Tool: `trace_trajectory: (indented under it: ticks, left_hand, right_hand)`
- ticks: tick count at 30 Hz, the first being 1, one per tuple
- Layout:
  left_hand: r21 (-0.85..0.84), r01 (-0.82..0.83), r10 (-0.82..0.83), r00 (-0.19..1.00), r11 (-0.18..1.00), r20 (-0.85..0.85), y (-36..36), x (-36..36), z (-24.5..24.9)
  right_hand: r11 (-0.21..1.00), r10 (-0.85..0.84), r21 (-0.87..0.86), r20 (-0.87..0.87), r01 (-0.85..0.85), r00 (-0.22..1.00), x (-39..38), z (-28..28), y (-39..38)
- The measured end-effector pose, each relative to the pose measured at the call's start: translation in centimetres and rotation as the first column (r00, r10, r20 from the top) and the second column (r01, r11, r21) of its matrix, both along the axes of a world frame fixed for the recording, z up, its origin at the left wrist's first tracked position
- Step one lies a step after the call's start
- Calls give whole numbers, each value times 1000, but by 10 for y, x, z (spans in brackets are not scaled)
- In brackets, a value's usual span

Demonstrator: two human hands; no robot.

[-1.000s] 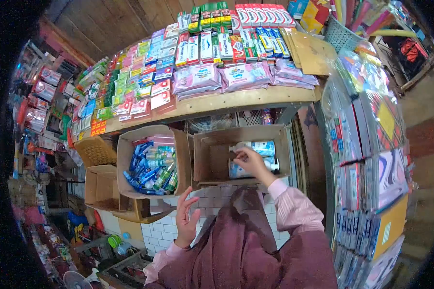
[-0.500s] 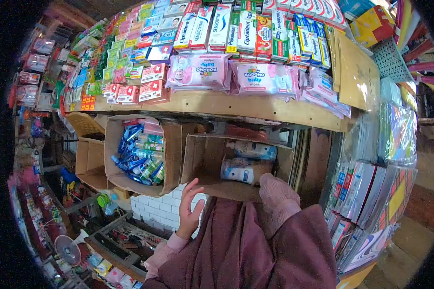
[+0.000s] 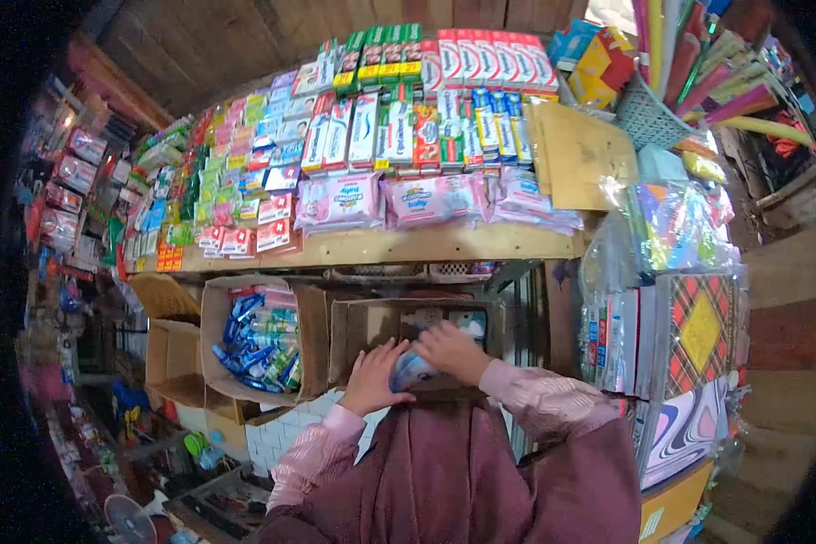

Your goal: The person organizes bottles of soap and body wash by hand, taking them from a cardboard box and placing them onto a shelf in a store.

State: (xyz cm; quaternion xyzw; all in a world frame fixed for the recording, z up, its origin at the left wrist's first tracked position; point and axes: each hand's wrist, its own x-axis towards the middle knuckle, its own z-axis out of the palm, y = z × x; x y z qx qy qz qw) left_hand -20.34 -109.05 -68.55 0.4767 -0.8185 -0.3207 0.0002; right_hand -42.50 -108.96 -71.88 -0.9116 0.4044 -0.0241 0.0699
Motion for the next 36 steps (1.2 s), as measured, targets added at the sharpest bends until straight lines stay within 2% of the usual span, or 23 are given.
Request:
trace_trajectory:
  ticks: [2, 3, 4, 6, 7, 8, 10, 11, 12, 13, 14, 15, 16, 18, 19, 21, 23, 25, 27, 28, 32, 36]
  left_hand:
    - [282, -43, 84, 987, 958, -137, -5, -6, 9]
    - [299, -41, 63, 996, 954, -64, -11, -7, 20]
    - [253, -72, 111, 984, 965, -142, -11, -4, 23]
    - [177, -164, 211, 935, 970, -287, -1, 11, 23]
    - [324, -255, 371, 850, 911, -374, 7, 23, 11]
    - [227, -283, 360, 793, 932, -492, 10, 29, 23]
    - [531, -396, 656, 552, 749, -515, 29, 49, 24]
    - [579, -427, 715, 497, 695, -492, 34, 57, 34]
    - [614, -489, 785, 393, 619, -479, 45, 67, 33]
    - [646, -537, 839, 302, 542, -452, 56, 75, 34]
    - [674, -577, 881, 205, 461, -427, 65, 81, 35]
    - [674, -605, 894, 157, 424, -420, 73, 84, 36]
    - [674, -631, 904, 108, 384, -414, 81, 86, 36]
    - [687, -660, 926, 35, 305, -377, 100, 91, 33]
    - [715, -653, 943, -3, 250, -332, 108, 91, 33]
    - [742, -656, 955, -111, 139, -277, 125, 85, 31]
    - [761, -642, 959, -146, 95, -243, 139, 82, 27]
    - [799, -598, 963, -177, 59, -204, 149, 81, 23]
    - [848, -528, 975, -164, 44, -152, 151, 80, 28]
    - [872, -489, 980, -154, 35, -126, 151, 79, 31]
    - [863, -502, 961, -204, 61, -186, 161, 76, 32]
    - [805, -586, 970, -127, 96, -209, 194, 86, 25]
  right_hand:
    - [985, 68, -159, -2, -68, 998, 0, 44, -2]
    - [963, 92, -253, -3, -90, 996, 0, 61, -6]
    - [932, 123, -343, -1, -116, 992, -1, 75, -8]
    - [903, 261, -398, 210, -162, 942, -3, 106, -10]
    - [891, 326, -417, 317, -178, 891, -2, 111, -7]
    - [851, 401, -493, 384, -183, 832, -6, 108, -1]
    - [856, 468, -479, 560, -195, 684, -16, 98, -6]
    - [962, 253, -23, 439, -270, 862, -12, 107, -25]
    - [880, 125, 432, 190, -197, 974, -7, 115, -42]
    - [974, -167, 227, 635, 24, 755, -8, 47, -38]
    - [943, -278, 315, 569, 108, 774, -11, -7, -44]
    - [873, -354, 453, 340, 178, 872, -19, -76, -40]
    - [719, -405, 648, 95, 253, 909, -24, -98, -49]
    - [707, -428, 577, -108, 408, 897, -31, -166, -47]
    - [830, -460, 336, -37, 445, 887, -33, -206, -34]
    - [570, -688, 552, -85, 609, 721, -29, -207, -40]
    - [488, -687, 587, -198, 646, 700, -26, -213, -42]
    - [653, -477, 495, -320, 574, 818, -30, -226, -38]
    - [705, -353, 478, -405, 524, 844, -27, -237, -39]
    - [693, -334, 487, -437, 532, 835, -27, -243, -40]
    - [621, -294, 505, -558, 599, 776, -24, -262, -45]
    - [627, -301, 498, -554, 599, 776, -20, -257, -46]
